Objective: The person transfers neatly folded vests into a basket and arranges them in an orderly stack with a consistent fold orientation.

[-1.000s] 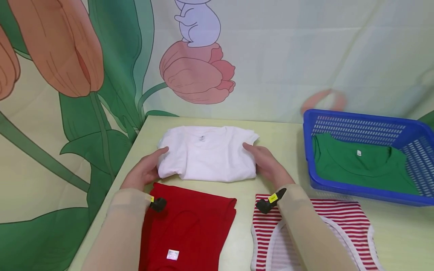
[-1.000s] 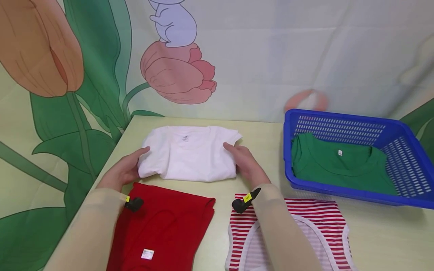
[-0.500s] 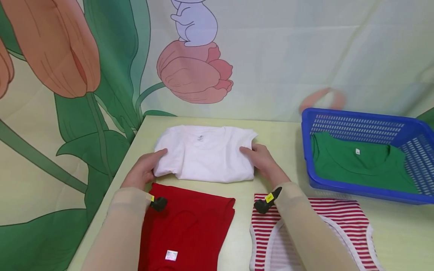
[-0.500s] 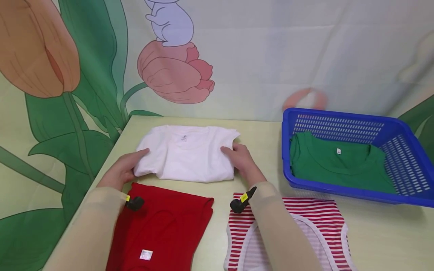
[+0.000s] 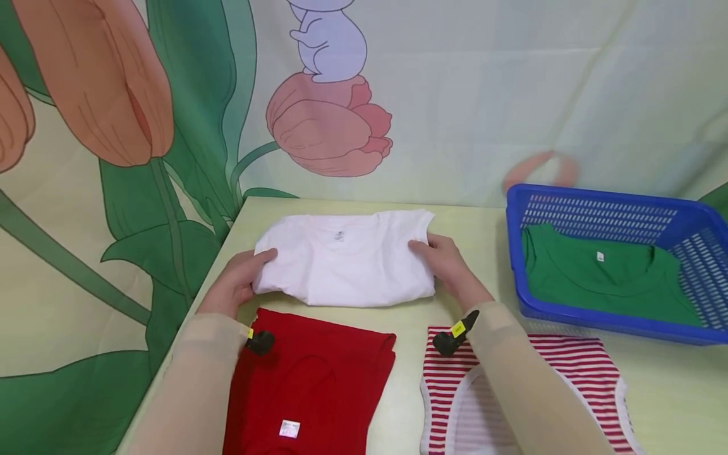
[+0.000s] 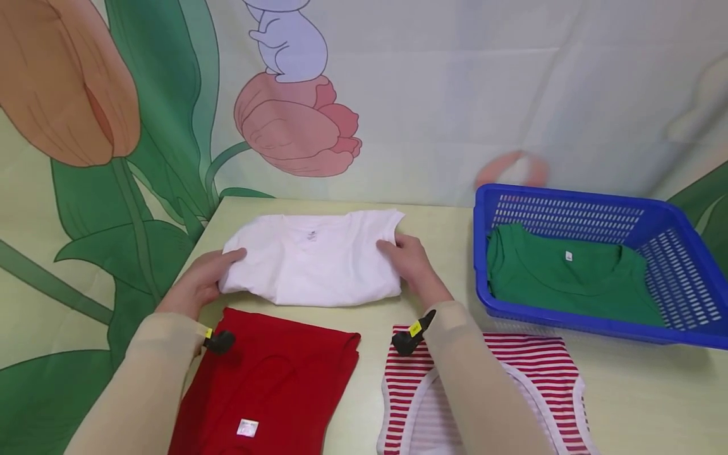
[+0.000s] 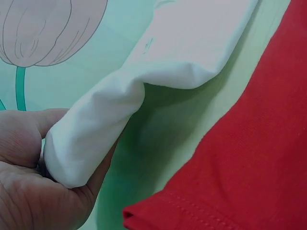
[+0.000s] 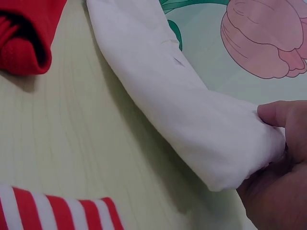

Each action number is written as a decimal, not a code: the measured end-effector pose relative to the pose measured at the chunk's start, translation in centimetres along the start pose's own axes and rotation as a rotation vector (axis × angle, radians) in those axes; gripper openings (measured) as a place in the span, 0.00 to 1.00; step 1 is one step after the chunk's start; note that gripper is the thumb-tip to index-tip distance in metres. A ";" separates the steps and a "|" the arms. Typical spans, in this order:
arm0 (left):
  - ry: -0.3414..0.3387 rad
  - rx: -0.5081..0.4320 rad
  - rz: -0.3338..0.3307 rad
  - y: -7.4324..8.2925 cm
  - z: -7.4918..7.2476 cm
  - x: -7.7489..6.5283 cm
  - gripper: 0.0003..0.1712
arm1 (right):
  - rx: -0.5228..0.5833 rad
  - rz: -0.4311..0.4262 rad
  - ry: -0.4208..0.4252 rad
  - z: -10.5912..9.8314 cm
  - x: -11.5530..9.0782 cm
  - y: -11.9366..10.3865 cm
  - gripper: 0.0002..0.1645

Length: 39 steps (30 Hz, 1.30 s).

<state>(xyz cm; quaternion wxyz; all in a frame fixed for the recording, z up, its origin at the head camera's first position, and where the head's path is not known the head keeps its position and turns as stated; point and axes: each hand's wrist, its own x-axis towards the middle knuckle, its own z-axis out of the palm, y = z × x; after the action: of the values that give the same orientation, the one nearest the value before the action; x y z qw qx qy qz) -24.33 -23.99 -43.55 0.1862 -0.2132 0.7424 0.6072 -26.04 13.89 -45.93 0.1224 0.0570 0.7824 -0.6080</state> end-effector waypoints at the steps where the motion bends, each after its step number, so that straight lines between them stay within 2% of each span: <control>1: -0.007 -0.001 0.010 0.1 0.0 -0.1 0.44 | 0.002 -0.009 0.003 -0.1 -0.1 -0.1 0.23; 9: -0.049 -0.021 0.075 0.8 -0.2 -0.4 0.42 | -0.006 -0.049 0.019 -0.3 -0.6 -1.4 0.21; 17: -0.079 -0.006 0.119 2.3 -0.5 -1.7 0.41 | -0.002 -0.096 0.007 -0.4 -1.5 -3.4 0.21; 24: -0.099 -0.021 0.187 3.5 -0.6 -2.6 0.38 | 0.012 -0.135 0.005 -0.6 -2.4 -4.9 0.20; 31: -0.127 0.023 0.255 4.9 -0.2 -3.5 0.37 | 0.012 -0.174 0.017 -1.7 -3.5 -6.2 0.20; 39: -0.148 0.034 0.281 6.4 0.3 -4.4 0.39 | 0.005 -0.195 0.022 -3.2 -4.3 -7.1 0.22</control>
<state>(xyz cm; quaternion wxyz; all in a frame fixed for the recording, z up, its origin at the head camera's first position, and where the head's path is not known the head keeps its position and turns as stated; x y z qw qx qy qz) -24.10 -22.23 -36.04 0.1571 -0.0587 0.7595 0.6285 -23.93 15.42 -37.42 0.0540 -0.0125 0.7840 -0.6183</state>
